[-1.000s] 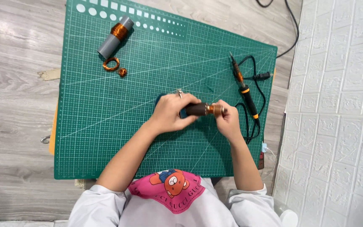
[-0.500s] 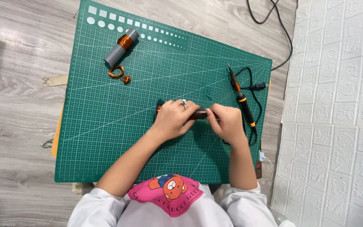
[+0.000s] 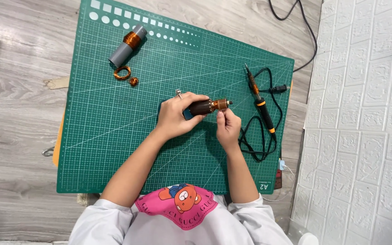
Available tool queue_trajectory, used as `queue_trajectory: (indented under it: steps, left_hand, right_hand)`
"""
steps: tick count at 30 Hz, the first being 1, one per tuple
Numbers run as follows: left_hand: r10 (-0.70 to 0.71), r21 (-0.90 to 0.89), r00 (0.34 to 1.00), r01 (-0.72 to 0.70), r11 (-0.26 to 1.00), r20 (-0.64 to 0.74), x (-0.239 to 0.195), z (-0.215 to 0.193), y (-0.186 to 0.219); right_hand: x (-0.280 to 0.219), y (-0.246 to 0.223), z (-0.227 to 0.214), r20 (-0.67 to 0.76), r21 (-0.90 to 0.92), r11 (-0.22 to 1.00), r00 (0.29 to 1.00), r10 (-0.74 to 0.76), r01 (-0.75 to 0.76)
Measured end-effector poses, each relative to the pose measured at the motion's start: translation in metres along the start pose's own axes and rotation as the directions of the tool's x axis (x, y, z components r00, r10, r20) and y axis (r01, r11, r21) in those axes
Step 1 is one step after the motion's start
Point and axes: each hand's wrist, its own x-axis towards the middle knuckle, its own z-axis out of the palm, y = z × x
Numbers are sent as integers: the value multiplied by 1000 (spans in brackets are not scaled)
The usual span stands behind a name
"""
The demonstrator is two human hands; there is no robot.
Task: The person winds copper wire around a small cylindrical component on a green cutting mat, guiding and tightening the wire by hand and repositioning the coil repeatedly. They hold the wound coil assembly and adjust its attached wire throughout the clip.
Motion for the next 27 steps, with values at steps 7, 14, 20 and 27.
queue_trajectory:
  steps: [7, 14, 20, 27]
  left_hand:
    - [45, 87, 999, -46, 995, 17, -3, 6, -11]
    - [-71, -11, 990, 73, 997, 123, 0, -3, -8]
    - [-141, 86, 929, 119, 989, 341, 6, -19, -2]
    - [-193, 151, 889, 141, 978, 416, 7, -18, -4]
  right_hand:
    - [-4, 3, 6, -36, 184, 981, 997, 71, -64]
    - [-6, 4, 7, -14, 290, 953, 996, 93, -85]
    - [-9, 7, 9, -21, 332, 939, 994, 104, -92]
    - [-12, 9, 11, -9, 367, 925, 994, 113, -102]
